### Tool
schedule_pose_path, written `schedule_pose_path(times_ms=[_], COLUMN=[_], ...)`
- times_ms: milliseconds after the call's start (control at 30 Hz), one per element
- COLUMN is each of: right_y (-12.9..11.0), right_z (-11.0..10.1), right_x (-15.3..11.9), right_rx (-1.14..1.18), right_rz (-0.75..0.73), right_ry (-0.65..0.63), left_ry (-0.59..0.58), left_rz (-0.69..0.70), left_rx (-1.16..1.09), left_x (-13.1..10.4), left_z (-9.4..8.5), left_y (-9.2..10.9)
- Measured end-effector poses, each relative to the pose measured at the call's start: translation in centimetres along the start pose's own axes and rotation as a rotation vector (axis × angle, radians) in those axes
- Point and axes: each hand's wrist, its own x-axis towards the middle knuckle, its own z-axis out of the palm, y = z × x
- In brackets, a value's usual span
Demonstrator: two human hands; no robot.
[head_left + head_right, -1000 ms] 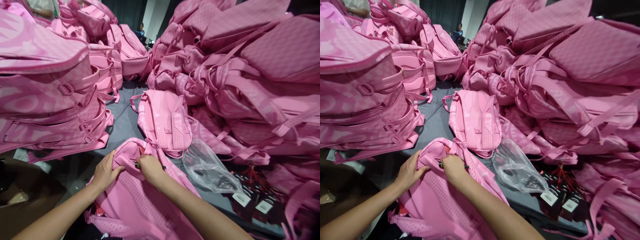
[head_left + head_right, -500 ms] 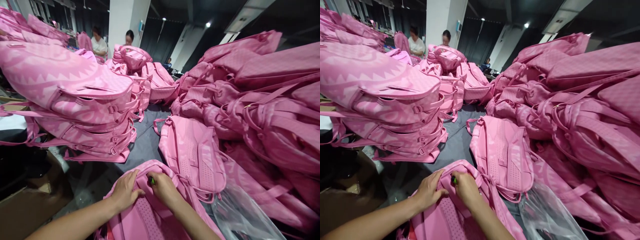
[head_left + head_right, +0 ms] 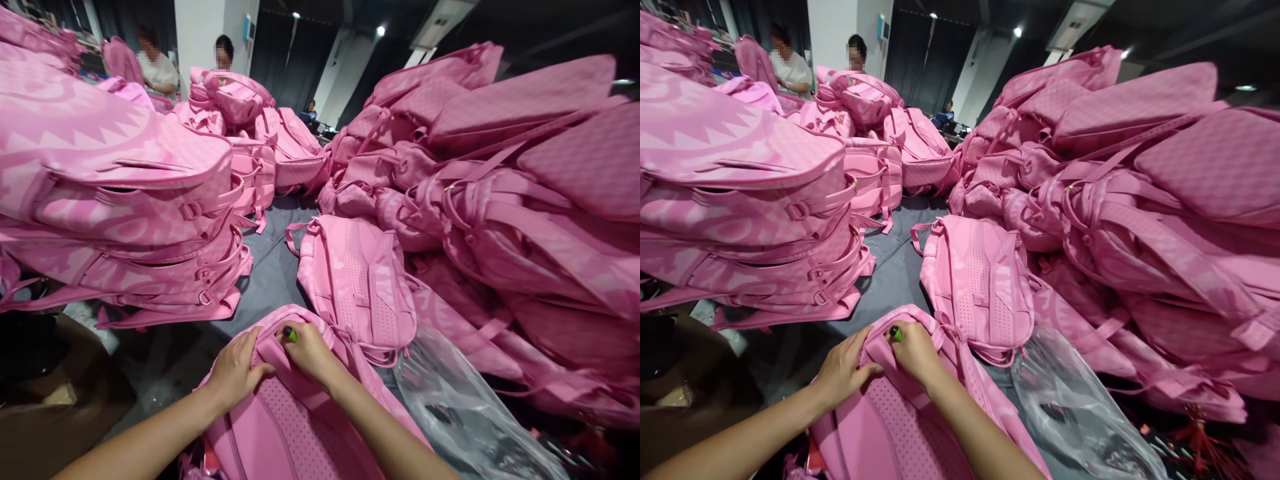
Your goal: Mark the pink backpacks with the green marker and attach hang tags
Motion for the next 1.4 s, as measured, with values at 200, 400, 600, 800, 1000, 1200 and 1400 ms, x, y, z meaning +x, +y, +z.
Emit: schedule_pose_path(times_ms=[200, 400, 600, 800, 1000, 1200, 1400], right_y=[-0.8, 0.1, 1.8, 1.4, 1.0, 1.3, 4.7], right_z=[-0.2, 0.5, 0.6, 1.1, 0.6, -2.1, -4.9], right_x=[-0.2, -0.8, 0.0, -0.9, -1.0, -1.3, -7.2], right_rx=[-0.09, -0.145, -0.22, -0.344, -0.461, -0.514, -0.759], right_rz=[0.085, -0.004, -0.29, -0.311, -0.401, -0.418, -0.212], right_ry=[0.028, 0.064, 0.005, 0.059, 0.068, -0.163, -0.329], left_ry=[-0.01, 0.004, -0.003, -0.016, -0.033, -0.073, -0.056], left_rz=[0.009, 0.012, -0.018, -0.029, -0.057, -0.099, -0.119], left_rx=[0.027, 0.056, 0.057, 0.018, -0.017, -0.019, -0.004], left_x=[0.1, 0.2, 0.3, 0.4, 0.5, 0.3, 0.2], left_z=[-0.1, 0.0, 0.0, 0.2, 0.0, -0.7, -0.7], left_y=[-0.4, -0.3, -0.2, -0.3, -0.5, -0.2, -0.2])
